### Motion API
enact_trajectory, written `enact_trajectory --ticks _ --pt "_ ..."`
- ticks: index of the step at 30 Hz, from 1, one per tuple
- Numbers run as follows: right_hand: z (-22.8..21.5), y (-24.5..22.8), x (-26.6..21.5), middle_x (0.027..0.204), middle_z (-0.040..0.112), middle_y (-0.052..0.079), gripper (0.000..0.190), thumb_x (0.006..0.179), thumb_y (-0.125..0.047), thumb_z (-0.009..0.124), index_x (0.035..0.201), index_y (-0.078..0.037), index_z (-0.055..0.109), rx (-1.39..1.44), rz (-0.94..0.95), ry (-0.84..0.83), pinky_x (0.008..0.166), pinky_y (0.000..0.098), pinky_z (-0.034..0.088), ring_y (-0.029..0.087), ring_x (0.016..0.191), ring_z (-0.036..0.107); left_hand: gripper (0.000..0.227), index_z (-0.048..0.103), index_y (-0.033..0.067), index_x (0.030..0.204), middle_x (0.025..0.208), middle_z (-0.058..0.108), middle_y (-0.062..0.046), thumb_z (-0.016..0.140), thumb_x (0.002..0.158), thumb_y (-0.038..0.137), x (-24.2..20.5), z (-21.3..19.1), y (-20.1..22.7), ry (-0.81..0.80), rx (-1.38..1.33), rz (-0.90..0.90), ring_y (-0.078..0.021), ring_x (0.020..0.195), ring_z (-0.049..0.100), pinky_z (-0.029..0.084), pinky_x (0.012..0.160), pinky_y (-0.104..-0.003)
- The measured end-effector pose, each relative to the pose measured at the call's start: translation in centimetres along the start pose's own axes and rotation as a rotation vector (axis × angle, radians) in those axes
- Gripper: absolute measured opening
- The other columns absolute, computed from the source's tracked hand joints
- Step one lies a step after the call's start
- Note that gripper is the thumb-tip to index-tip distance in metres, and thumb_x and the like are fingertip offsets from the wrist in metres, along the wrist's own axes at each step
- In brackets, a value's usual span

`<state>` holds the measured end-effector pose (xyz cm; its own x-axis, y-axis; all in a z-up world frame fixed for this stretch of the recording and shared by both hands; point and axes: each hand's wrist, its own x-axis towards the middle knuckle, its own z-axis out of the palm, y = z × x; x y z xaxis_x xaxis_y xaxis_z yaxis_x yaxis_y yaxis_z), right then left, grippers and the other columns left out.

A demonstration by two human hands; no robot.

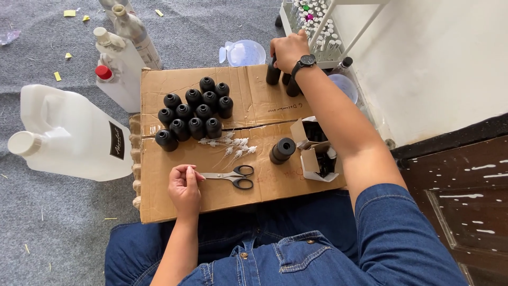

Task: Trimming wicks with scissors and assembling them into black perfume bottles before using a handheld tool to seal or cap them.

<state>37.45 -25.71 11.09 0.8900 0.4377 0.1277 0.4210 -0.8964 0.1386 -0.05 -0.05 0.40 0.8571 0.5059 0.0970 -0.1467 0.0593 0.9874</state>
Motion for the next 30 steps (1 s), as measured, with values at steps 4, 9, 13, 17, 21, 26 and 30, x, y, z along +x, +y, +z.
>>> enact_trajectory --ticks 4,9,13,17,21,26,30 --pt "2.2 0.0 0.8 0.073 0.073 -0.001 0.013 0.080 -0.027 0.084 0.087 -0.024 0.073 -0.185 0.010 0.177 0.096 0.0396 0.030 0.020 0.083 0.061 0.008 0.059 0.0048 0.107 0.076 0.062 -0.003 0.052 0.106 0.009 -0.1 0.0 -0.1 -0.003 0.015 0.009 -0.0095 0.069 0.060 0.049 0.070 -0.020" --pt "3.1 0.5 1.6 0.063 0.067 -0.001 0.009 0.087 -0.018 0.073 0.082 -0.025 0.071 -0.207 0.044 0.421 0.090 0.0359 0.032 0.019 0.071 0.055 0.007 0.058 0.0047 0.108 0.077 0.062 -0.003 0.052 0.106 0.008 0.0 0.0 -0.3 -0.007 -0.006 0.010 -0.0095 0.069 0.060 0.050 0.070 -0.020" --pt "1.5 1.0 1.4 0.072 0.072 -0.002 0.011 0.082 -0.021 0.081 0.086 -0.027 0.072 -0.157 0.054 0.225 0.095 0.0407 0.032 0.021 0.077 0.060 0.007 0.058 0.0046 0.108 0.077 0.062 -0.003 0.052 0.106 0.008 0.1 0.0 -0.3 -0.005 -0.007 0.001 -0.0096 0.070 0.060 0.050 0.071 -0.021" --pt "0.2 0.7 0.6 0.082 0.075 -0.003 0.020 0.076 -0.028 0.088 0.091 -0.028 0.075 -0.094 0.044 0.000 0.101 0.0433 0.028 0.021 0.090 0.063 0.007 0.058 0.0044 0.107 0.076 0.061 -0.003 0.051 0.106 0.007 0.0 0.0 -0.2 -0.012 0.013 0.018 -0.0098 0.069 0.060 0.050 0.071 -0.021" --pt "-0.5 0.4 0.0 0.085 0.076 -0.004 0.024 0.074 -0.032 0.090 0.092 -0.026 0.075 -0.060 0.021 -0.067 0.100 0.0424 0.029 0.020 0.094 0.059 0.007 0.058 0.0043 0.107 0.077 0.061 -0.003 0.052 0.106 0.008 0.0 0.0 -0.3 -0.016 0.006 0.009 -0.0095 0.070 0.060 0.050 0.071 -0.020" --pt "-1.6 0.2 -0.8 0.088 0.076 -0.006 0.027 0.071 -0.030 0.092 0.093 -0.027 0.076 -0.050 -0.012 -0.108 0.101 0.0425 0.028 0.018 0.095 0.061 0.007 0.058 0.0044 0.107 0.077 0.061 -0.003 0.052 0.106 0.007 0.1 -0.1 -0.4 -0.017 0.003 0.018 -0.0096 0.069 0.060 0.050 0.071 -0.020" --pt "-2.2 0.1 -1.4 0.087 0.076 -0.007 0.026 0.070 -0.031 0.092 0.090 -0.027 0.077 -0.060 -0.033 -0.123 0.103 0.0421 0.028 0.017 0.094 0.060 0.007 0.058 0.0044 0.107 0.076 0.061 -0.003 0.052 0.106 0.008 0.1 -0.1 -0.5 -0.017 -0.005 0.008 -0.0098 0.069 0.060 0.050 0.070 -0.021"
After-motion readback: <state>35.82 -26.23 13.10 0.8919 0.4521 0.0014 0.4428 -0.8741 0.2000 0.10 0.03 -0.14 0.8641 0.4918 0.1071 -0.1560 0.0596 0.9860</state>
